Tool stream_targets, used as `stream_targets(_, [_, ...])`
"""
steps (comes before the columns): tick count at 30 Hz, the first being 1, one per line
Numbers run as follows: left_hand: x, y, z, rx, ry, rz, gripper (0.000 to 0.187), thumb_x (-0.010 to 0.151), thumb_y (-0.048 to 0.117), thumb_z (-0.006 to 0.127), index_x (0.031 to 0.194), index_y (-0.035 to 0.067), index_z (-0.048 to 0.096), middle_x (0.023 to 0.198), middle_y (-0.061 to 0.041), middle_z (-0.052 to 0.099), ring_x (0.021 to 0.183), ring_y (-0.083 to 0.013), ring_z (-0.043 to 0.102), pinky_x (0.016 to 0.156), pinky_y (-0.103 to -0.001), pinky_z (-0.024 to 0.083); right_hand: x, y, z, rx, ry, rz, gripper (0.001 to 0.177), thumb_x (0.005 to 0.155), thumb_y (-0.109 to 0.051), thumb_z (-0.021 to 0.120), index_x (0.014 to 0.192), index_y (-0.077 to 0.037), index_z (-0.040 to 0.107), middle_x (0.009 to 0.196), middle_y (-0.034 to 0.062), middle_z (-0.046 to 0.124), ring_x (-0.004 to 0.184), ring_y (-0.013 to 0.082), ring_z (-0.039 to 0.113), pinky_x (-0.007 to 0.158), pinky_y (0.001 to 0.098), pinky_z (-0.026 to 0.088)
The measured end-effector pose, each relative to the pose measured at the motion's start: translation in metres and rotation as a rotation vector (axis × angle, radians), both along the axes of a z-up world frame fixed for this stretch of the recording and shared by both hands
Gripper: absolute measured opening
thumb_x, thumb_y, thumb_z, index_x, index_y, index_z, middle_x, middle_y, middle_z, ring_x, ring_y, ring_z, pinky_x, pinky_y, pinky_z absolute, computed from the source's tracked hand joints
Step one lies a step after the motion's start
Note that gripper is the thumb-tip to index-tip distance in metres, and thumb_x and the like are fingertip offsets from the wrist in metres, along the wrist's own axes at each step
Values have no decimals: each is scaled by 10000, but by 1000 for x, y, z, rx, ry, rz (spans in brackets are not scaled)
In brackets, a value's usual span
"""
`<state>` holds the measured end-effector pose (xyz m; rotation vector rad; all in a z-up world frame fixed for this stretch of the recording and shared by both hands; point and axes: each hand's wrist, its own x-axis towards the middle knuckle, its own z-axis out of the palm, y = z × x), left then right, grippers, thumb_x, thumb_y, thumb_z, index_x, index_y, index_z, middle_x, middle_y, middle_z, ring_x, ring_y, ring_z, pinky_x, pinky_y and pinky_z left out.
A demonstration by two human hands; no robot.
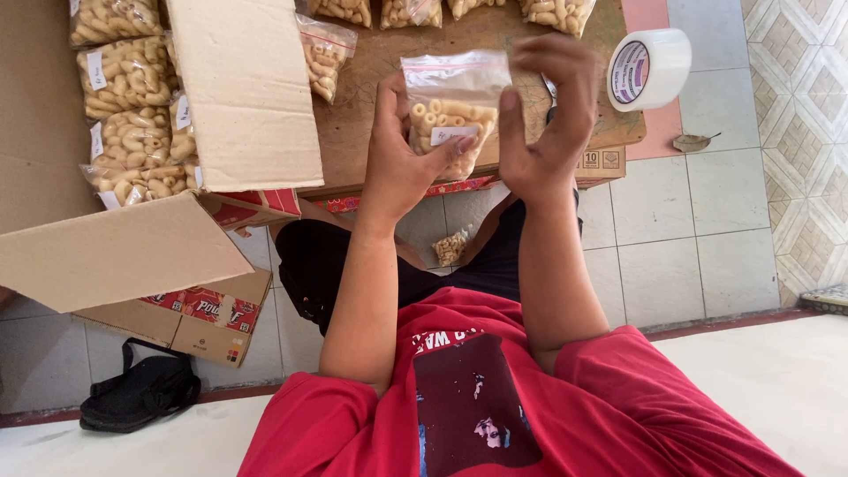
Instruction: Packing small plastic bags of snacks into a large cardboard box for storage or shipment.
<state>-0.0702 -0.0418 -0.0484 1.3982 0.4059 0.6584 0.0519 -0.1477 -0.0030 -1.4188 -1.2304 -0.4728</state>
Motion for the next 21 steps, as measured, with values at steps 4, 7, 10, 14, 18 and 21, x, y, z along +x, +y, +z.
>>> stream_targets(4, [0,-5,-12,122,-94,22,952,920,147,913,1575,221,226,1721,-94,207,1528,-251,399,1078,-330,624,-1,-9,6,-329,-20,208,213,1063,-138,590,1176,24,669,1196,171,726,1151,357,677,980,497,464])
stream_targets(7, [0,-7,-4,208,-99,109,1032,918,91,901,1616,250,158,1597,-277,453,1256,-192,665,937,-266,573,5,-9,-2,-449,32,275,250,1044,-184,604,1207,-3,660,1114,109,747,893,302,695,805,411,488])
stream_targets(10, [-2,-6,-4,253,-86,88,861,942,154,886,1587,156,316,1608,-92,413,1537,-209,452,1069,-296,614,10,-12,-11,-482,228,370,357,1058,-289,585,1225,16,664,1062,117,727,879,225,659,750,334,488])
stream_targets(14, [5,-8,-2,22,-151,85,701,811,98,926,1383,118,522,1265,-131,658,1063,-175,713,910,-271,646,17,-13,-19,-421,437,507,439,1045,-330,616,1316,8,544,1199,179,689,1130,266,701,890,317,555])
stream_targets(18, [10,-10,1,-11,-145,256,522,745,182,931,1152,83,620,1028,-59,703,940,-144,693,797,-259,602,15,-13,-16,-418,523,551,565,993,-429,671,1364,-41,494,1038,125,683,794,107,584,672,236,448])
stream_targets(21, [14,-15,2,-18,-141,366,487,728,223,928,1080,92,618,963,-33,683,869,-133,656,762,-257,570,15,-9,-24,-376,566,593,765,861,-472,797,1399,-44,462,1191,123,594,968,130,603,774,231,497])
